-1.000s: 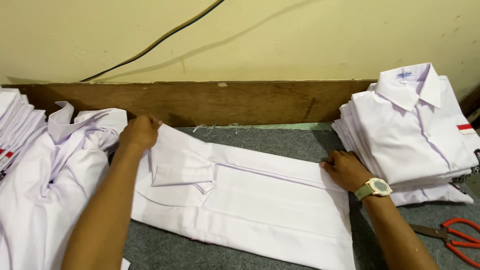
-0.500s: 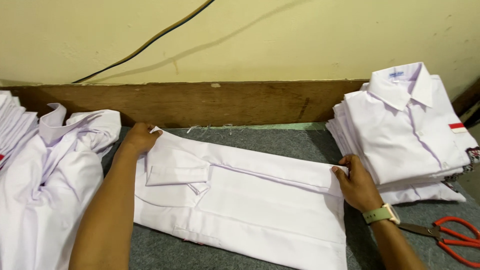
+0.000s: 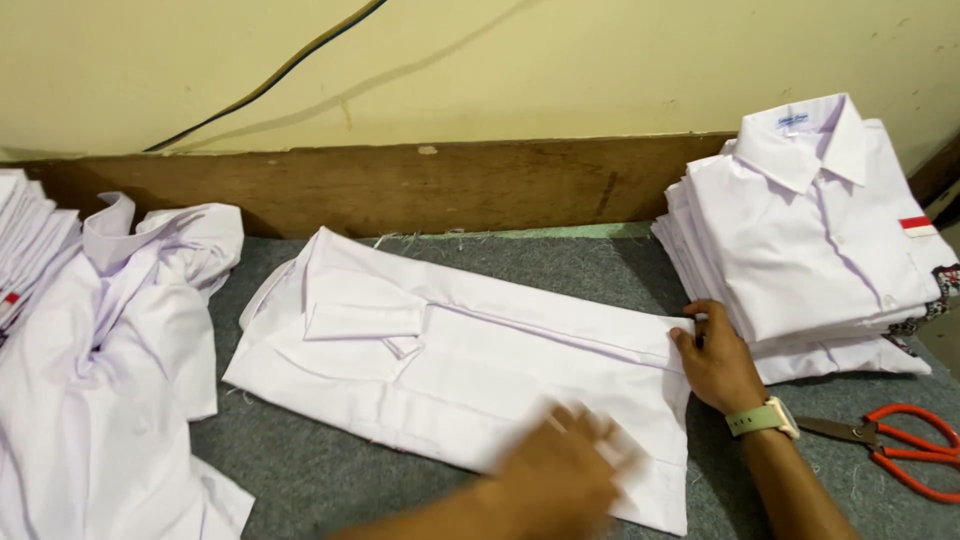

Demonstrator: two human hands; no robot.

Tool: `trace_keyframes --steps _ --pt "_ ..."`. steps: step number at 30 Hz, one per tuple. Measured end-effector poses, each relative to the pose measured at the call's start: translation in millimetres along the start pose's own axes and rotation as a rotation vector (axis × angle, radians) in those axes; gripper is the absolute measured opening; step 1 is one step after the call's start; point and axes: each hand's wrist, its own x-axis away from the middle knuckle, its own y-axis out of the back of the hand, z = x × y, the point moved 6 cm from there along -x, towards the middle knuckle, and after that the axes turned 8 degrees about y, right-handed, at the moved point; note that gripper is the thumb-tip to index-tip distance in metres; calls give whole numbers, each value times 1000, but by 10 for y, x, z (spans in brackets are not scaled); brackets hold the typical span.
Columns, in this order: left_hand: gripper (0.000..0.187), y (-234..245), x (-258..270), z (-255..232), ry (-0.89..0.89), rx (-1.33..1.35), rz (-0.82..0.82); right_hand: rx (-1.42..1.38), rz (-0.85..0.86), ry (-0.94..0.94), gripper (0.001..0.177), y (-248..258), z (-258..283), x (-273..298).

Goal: Folding white shirts and stacking them neatly on a work table.

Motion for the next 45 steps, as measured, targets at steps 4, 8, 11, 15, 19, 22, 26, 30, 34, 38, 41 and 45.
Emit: trace_keyframes --steps 4,8,11,15,19,22,26,30,34,38,41,45 --pt "33 -572 -89 -636 -78 -60 -634 -35 -64 82 36 18 -110 131" --pt "28 -572 -213 -709 33 22 -687 -81 -168 138 31 135 -42 250" --pt "33 -480 -221 -690 84 -14 -649 -131 -233 215 29 171 86 228" --pt "17 -332 -200 -776 102 -69 -645 -121 -238 258 27 179 282 108" --pt "14 -308 -157 -895 86 -154 -773 -82 -197 252 26 146 200 26" --pt "23 -292 -199 -814 105 61 -410 -63 -173 215 29 122 126 -14" --pt "32 -150 -49 -608 172 537 -168 -93 -179 179 26 145 162 -29" --pt "36 -118 109 -436 192 727 -268 -258 -184 64 23 127 194 -113" --pt "24 -29 164 -415 245 737 -392 -447 -139 65 21 91 354 -157" --pt "16 -213 96 -425 217 684 -374 -192 -171 110 27 166 441 -202" --pt "15 -90 123 -387 270 778 -378 -116 -172 88 29 232 474 -170" --pt "17 16 223 -165 636 1111 -265 -243 -132 9 25 230 492 -173"
